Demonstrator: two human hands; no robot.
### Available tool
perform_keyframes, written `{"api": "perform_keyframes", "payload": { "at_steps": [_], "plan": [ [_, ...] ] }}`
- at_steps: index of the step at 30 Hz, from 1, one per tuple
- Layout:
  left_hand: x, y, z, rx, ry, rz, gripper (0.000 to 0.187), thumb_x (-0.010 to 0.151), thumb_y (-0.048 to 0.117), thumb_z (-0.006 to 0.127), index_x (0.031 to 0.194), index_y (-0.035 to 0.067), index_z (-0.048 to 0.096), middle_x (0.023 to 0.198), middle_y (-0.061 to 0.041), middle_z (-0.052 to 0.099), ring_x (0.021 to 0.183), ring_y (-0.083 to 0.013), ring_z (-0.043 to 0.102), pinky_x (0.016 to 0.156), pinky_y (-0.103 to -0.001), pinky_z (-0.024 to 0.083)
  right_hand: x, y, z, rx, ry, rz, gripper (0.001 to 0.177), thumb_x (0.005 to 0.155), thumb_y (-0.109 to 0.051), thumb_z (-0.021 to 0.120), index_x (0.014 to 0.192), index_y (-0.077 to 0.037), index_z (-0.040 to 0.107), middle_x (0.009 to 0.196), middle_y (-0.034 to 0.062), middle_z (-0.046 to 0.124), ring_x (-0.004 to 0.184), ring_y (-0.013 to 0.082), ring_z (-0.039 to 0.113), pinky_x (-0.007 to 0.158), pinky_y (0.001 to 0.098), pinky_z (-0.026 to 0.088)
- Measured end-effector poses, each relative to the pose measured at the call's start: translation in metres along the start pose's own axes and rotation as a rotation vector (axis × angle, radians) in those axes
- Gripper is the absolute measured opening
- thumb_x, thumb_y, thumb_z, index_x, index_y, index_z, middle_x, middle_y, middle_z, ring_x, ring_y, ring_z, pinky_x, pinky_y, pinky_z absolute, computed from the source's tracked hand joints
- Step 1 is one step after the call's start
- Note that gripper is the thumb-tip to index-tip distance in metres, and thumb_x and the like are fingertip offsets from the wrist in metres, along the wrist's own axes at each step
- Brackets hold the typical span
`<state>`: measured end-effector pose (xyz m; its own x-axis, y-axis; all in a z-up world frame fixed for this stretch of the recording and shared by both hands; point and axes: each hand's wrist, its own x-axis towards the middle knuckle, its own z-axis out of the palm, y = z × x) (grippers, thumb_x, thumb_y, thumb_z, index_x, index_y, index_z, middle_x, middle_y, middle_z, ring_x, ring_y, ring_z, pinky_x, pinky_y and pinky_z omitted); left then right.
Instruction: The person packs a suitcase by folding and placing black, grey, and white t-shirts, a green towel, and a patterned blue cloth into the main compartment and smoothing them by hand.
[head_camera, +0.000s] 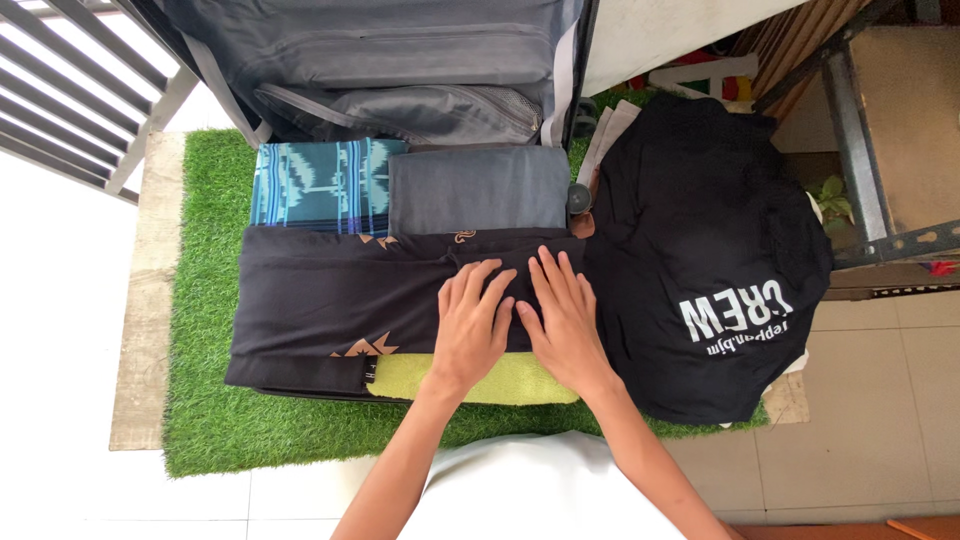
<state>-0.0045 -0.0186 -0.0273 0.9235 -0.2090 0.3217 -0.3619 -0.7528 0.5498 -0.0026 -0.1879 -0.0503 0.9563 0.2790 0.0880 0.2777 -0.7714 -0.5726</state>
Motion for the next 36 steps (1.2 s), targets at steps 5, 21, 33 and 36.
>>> {"api": "perform_keyframes", "payload": {
  "at_steps": [5,21,33,36],
  "plan": [
    [-0.006,-0.015,0.018,0.136,-0.082,-0.043,0.049,0.1,0.026,0.058,0.145,0.006,0.053,0.157,-0.016,0.044,0.148,-0.0339,0.036,0.12,-0.052,0.025,0.007,0.017,0.013,-0.017,-0.157,0.098,0.076,0.105,-0.044,0.041,0.162,-0.004,0.012,0.171,0.0167,0.004,0.157,0.0333,-0.002,0.122,0.0554,0.003],
    [-0.033,-0.104,-0.11,0.045,0.148,-0.281,0.035,0.101,0.019,0.06,0.134,0.008,0.065,0.148,-0.013,0.058,0.148,-0.0339,0.042,0.126,-0.051,0.026,0.017,-0.024,0.0,-0.252,-0.146,0.38,0.072,0.095,-0.043,0.057,0.157,-0.013,0.035,0.169,0.009,0.022,0.157,0.0361,0.009,0.12,0.0606,0.009],
    [-0.116,-0.32,-0.134,-0.729,0.021,-0.716,0.063,0.109,0.047,0.023,0.162,0.012,0.027,0.17,-0.013,0.027,0.158,-0.0259,0.022,0.126,-0.037,0.016,0.074,-0.222,0.124,-0.032,-0.041,-0.009,0.066,0.099,-0.034,0.056,0.155,-0.004,0.04,0.166,0.014,0.03,0.156,0.0402,0.015,0.123,0.0595,0.006],
    [-0.114,-0.336,-0.13,-0.999,-0.046,-0.982,0.064,0.105,0.05,0.027,0.161,0.018,0.023,0.169,-0.009,0.029,0.154,-0.0243,0.03,0.123,-0.037,0.023,0.089,-0.259,0.147,-0.129,-0.03,-0.053,0.063,0.1,-0.033,0.055,0.155,-0.006,0.04,0.167,0.0128,0.029,0.155,0.043,0.009,0.123,0.0596,0.005]
  ]
}}
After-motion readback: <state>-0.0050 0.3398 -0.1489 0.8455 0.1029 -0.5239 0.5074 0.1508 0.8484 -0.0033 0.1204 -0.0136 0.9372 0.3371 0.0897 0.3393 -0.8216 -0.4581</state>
